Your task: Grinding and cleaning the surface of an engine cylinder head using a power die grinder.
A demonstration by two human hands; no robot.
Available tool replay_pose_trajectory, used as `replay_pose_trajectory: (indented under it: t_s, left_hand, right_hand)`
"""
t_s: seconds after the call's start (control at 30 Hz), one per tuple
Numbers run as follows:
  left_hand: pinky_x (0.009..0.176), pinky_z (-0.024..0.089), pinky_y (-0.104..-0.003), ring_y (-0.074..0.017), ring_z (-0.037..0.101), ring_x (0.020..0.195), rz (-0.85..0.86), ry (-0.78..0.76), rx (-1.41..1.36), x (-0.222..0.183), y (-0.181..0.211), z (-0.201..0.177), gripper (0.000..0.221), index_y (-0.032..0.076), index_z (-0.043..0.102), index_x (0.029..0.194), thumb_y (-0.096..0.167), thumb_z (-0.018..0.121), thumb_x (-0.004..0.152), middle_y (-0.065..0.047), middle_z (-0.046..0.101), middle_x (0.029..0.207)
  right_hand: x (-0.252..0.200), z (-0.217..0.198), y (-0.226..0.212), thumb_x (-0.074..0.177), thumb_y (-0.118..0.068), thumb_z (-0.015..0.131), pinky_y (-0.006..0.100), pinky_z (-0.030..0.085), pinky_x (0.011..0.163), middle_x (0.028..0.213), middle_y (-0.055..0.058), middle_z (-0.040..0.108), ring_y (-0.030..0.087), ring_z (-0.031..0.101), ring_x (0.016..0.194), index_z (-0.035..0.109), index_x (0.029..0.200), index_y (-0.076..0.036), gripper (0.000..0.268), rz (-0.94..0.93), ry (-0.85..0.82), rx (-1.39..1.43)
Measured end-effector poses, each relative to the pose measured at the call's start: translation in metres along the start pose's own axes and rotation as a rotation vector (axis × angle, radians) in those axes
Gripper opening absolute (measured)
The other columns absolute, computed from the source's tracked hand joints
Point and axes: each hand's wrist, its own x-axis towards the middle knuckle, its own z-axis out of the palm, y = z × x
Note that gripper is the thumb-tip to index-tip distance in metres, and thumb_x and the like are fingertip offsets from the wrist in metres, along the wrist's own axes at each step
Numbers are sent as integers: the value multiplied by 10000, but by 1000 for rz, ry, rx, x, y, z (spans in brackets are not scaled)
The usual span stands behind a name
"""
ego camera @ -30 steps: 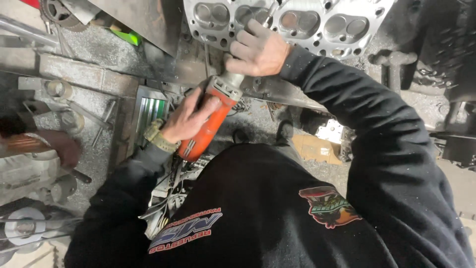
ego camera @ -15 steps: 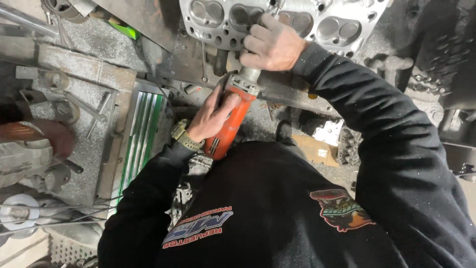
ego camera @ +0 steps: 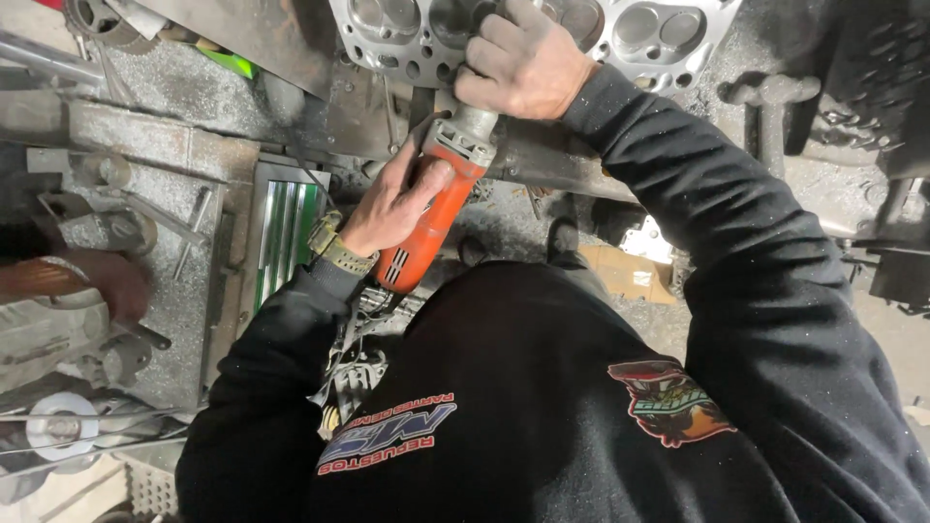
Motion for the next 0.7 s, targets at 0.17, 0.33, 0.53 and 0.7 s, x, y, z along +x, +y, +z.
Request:
replay_pose_trajectory:
  t_s: [0.17,0.33,0.53,0.7]
  left_hand:
    - [1137,445,-373,-249,563,1311,38,-25,41,4,4,-9,700,5,311,1609,455,498,1106,-175,579,1451]
    - [1177,420,-409,-308,527,1431,91,-11,184,9,11,-16,756,-15,293,1619,513,485,1113,-218,538,1523]
    - [1016,535,-388,-269,666,1175,-4,-127,214,17,28,-32,800,37,303,1607,575,456,1035,-179,650,1316]
    - [1035,520,-382,-253,665,1161,30,-144,255,20,29,-38,729,33,411,1555,588,460,1085,-175,676,1276]
  right_hand:
    - [-4,5,-1,864,-197,668,341,437,831,885,5,488,185,525,852,539,897,-142,144,16,33,-28]
    - [0,-1,-1,864,-241,691,372,441,820,914,9,484,202,522,871,564,955,-148,182,54,86,-36]
    - [-8,6,-4,883,-203,663,341,430,782,891,11,489,179,526,843,594,982,-111,151,125,54,-36]
    - [-10,4,-5,846,-188,653,303,457,724,929,27,521,179,583,883,553,940,-98,164,144,65,-1]
